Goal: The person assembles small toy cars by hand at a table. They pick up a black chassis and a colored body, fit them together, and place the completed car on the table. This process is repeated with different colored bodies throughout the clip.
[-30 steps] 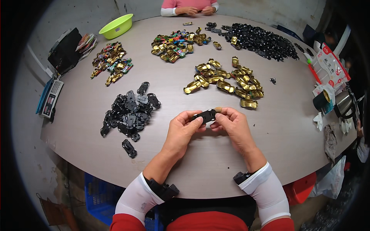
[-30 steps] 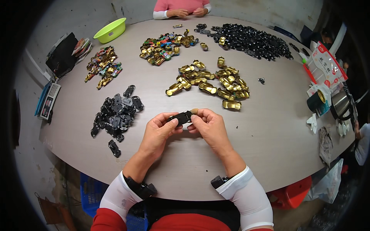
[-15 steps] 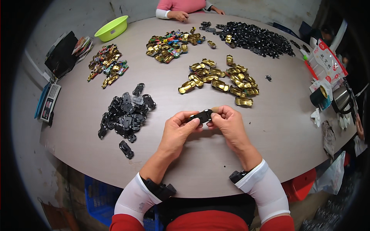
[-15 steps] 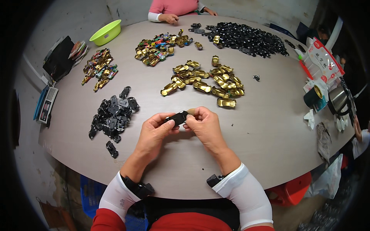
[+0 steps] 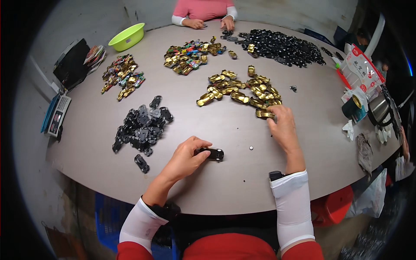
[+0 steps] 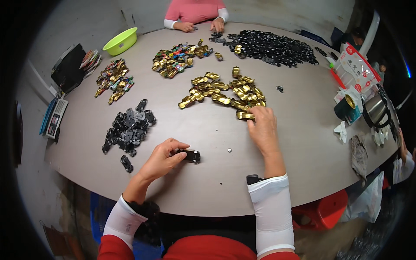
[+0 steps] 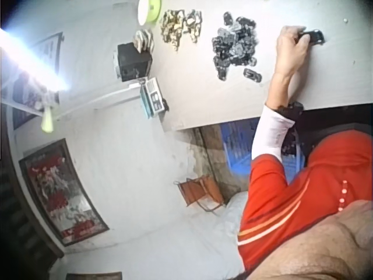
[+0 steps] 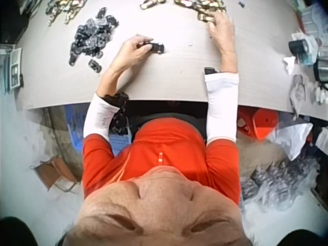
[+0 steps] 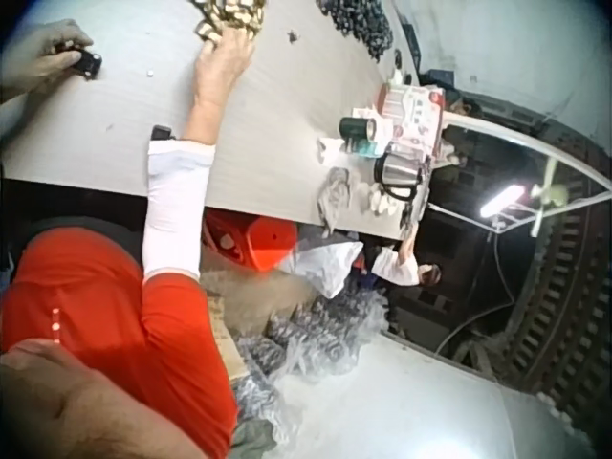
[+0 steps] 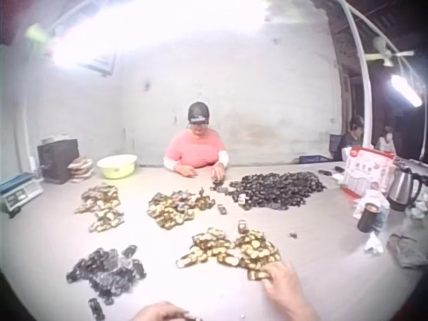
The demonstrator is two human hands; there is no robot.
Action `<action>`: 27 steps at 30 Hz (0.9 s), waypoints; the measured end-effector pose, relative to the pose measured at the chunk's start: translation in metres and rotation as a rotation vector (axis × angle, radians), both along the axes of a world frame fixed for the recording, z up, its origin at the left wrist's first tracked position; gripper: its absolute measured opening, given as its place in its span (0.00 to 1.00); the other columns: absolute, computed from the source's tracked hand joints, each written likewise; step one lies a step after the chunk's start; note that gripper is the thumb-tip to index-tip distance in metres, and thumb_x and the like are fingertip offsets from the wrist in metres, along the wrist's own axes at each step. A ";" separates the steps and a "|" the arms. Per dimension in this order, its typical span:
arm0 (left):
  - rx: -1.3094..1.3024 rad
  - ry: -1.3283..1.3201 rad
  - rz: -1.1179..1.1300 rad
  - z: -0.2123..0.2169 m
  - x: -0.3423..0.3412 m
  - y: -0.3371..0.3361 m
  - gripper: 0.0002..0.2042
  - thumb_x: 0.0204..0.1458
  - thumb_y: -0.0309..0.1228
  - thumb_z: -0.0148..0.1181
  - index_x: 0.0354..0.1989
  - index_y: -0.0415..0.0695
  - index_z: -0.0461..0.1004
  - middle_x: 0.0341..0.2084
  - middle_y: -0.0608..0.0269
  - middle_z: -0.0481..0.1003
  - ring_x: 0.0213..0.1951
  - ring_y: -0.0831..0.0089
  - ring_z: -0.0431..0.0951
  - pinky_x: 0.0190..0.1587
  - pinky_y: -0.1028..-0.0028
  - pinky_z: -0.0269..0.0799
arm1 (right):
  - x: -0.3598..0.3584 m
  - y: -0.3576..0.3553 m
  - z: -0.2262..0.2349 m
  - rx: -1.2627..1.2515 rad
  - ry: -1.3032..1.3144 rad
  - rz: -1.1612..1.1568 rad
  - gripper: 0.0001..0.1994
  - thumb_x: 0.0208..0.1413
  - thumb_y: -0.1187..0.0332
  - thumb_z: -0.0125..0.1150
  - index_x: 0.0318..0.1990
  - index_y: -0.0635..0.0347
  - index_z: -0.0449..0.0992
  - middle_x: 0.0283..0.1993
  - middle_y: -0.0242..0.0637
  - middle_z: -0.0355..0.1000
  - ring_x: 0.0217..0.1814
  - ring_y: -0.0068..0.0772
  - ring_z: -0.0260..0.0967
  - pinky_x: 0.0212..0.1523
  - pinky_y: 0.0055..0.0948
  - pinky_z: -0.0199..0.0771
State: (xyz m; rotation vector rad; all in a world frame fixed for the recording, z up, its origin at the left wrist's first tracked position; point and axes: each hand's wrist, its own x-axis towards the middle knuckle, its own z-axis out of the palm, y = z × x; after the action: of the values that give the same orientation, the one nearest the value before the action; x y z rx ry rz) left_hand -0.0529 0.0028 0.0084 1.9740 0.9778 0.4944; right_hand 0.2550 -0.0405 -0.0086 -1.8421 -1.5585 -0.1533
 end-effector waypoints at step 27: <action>0.419 0.435 0.604 -0.001 -0.148 -0.005 0.25 0.40 0.35 0.72 0.42 0.38 0.64 0.41 0.47 0.67 0.45 0.48 0.72 0.45 0.59 0.70 | -0.074 0.005 0.020 -0.286 -0.028 0.512 0.17 0.42 0.80 0.57 0.43 0.61 0.78 0.40 0.41 0.69 0.49 0.45 0.64 0.53 0.37 0.64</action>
State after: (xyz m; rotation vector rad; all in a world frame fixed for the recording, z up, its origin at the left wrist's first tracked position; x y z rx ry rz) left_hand -0.2011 -0.0027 0.0077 2.1829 1.8989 0.6492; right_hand 0.1812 -0.0352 0.0113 -1.5806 -2.1020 0.2937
